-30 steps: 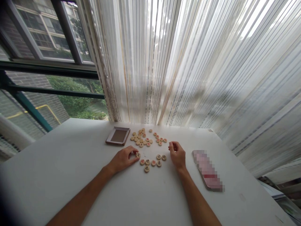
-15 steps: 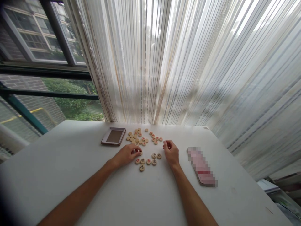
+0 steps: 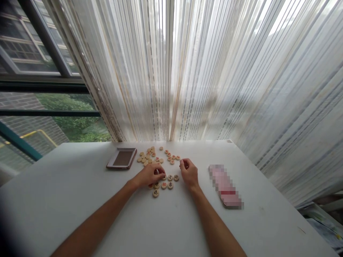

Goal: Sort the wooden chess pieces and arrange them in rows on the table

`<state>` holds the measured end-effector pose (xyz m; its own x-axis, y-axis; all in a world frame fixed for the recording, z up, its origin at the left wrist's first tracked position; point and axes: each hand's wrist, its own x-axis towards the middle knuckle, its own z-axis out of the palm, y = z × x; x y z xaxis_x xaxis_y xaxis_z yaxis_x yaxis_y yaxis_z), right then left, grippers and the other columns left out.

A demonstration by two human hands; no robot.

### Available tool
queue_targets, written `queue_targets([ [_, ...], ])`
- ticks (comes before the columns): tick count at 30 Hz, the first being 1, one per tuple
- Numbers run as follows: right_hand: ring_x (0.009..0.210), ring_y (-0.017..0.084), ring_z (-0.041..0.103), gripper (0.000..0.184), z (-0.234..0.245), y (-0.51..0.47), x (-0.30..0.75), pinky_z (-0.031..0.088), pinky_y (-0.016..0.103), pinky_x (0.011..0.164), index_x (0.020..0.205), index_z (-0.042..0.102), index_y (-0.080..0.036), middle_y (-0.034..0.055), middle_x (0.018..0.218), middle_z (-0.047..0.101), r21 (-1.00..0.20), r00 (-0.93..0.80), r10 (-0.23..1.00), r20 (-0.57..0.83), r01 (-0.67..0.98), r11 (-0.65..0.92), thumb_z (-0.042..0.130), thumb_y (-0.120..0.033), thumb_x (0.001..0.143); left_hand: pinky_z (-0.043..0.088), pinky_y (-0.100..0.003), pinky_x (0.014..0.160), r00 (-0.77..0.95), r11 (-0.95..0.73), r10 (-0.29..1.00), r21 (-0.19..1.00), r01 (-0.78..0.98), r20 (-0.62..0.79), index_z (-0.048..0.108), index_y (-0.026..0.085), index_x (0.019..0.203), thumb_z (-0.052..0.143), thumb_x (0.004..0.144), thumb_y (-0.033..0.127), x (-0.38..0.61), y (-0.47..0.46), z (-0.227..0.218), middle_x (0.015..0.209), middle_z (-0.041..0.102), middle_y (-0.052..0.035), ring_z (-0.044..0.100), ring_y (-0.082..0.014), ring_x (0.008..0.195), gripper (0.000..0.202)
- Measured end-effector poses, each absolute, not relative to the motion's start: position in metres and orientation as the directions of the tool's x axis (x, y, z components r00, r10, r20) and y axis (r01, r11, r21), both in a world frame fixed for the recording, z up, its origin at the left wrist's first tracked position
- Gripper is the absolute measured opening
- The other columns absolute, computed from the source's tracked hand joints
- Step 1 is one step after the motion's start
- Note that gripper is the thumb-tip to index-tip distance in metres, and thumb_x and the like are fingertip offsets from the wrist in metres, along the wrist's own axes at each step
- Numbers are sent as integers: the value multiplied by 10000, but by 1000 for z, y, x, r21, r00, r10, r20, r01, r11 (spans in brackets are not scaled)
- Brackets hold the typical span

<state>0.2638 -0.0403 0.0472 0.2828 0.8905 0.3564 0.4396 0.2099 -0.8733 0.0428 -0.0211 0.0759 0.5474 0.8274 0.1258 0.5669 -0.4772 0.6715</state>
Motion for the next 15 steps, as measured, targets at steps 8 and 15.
queue_targets([
  [8,670,215,662,442,49,-41,264,521,307,644,866,663,-193,65,722,714,-854,260,896,359,478,203,481,-594,901,467,-237,633,547,-457,829,707,539,118,761,203,883,641,814,396,40,-24,75,800,730,-29,646,-169,701,238],
  [15,675,188,628,347,54,-46,265,512,294,639,879,679,-207,50,806,706,-794,68,930,360,546,267,573,-537,865,463,-240,639,551,-457,825,720,523,123,767,196,885,628,820,391,40,-22,76,787,735,-33,644,-168,690,248],
])
